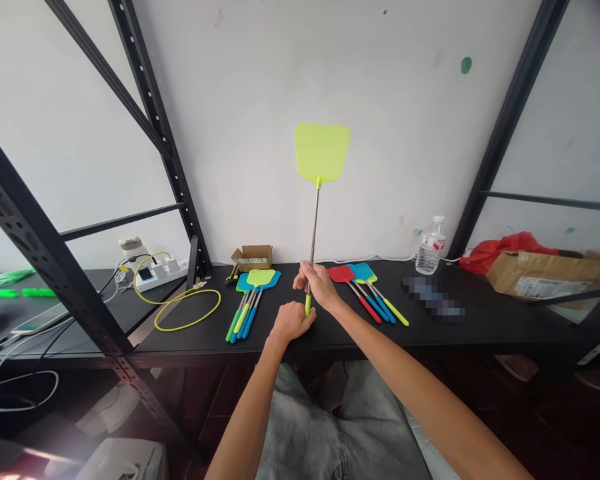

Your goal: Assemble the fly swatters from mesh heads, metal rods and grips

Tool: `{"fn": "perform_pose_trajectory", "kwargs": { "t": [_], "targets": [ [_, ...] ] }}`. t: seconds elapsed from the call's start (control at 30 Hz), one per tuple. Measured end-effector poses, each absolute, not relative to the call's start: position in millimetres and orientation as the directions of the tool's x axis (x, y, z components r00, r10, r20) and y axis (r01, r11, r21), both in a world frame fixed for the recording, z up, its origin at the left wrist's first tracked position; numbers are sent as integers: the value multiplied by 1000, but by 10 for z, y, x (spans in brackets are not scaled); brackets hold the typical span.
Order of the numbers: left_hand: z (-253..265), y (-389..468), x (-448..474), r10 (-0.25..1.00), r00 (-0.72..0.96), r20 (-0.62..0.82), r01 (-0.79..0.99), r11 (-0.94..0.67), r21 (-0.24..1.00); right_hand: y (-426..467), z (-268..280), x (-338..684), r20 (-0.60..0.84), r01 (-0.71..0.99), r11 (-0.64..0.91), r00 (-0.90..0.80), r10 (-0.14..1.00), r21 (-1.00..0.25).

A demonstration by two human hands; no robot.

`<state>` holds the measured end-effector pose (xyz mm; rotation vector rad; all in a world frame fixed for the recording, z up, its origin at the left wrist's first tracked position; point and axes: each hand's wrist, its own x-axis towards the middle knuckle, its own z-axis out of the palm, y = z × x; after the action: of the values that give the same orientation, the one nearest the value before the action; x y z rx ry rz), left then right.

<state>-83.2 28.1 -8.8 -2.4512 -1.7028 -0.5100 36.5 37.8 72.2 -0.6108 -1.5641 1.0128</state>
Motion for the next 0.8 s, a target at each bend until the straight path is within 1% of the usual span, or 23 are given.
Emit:
{"fn": "perform_pose_trajectory", "kwargs": {
  "t": [0.07, 0.13, 0.23, 0.3, 0.37, 0.43, 0.53, 0.7, 0.8],
  "targets": [
    [-92, 287, -833, 887, 303, 350, 926, -360, 111, 418, 834, 408, 503, -142, 483, -270, 821, -864],
    [-96, 290, -834, 886, 302, 352, 925, -361, 116, 467, 1037, 466, 520, -188, 486, -232, 822, -853],
    [-92, 290, -834, 892, 299, 340, 928, -354, 114, 544, 1494, 584, 525, -343, 473, -72, 848, -811],
    [-84, 287, -831, 897, 292, 332, 932, -345, 113, 579, 1840, 673, 536, -424, 497, 30, 843, -757],
    [-74, 284, -828, 898, 288, 332, 934, -340, 111, 585, 2146, 752, 545, -471, 531, 121, 829, -704],
    [-66, 279, -823, 899, 283, 334, 935, -336, 111, 561, 2356, 799, 541, -476, 549, 169, 824, -687],
    [-60, 266, -816, 904, 281, 322, 937, -331, 111, 497, 2455, 791, 537, -463, 550, 173, 826, -696],
    [-57, 254, -809, 911, 297, 286, 935, -338, 107, 416, 2359, 688, 568, -433, 567, 142, 810, -701],
    [-60, 259, -810, 911, 301, 282, 935, -340, 101, 392, 2346, 672, 581, -392, 588, 151, 800, -707]
  ]
}}
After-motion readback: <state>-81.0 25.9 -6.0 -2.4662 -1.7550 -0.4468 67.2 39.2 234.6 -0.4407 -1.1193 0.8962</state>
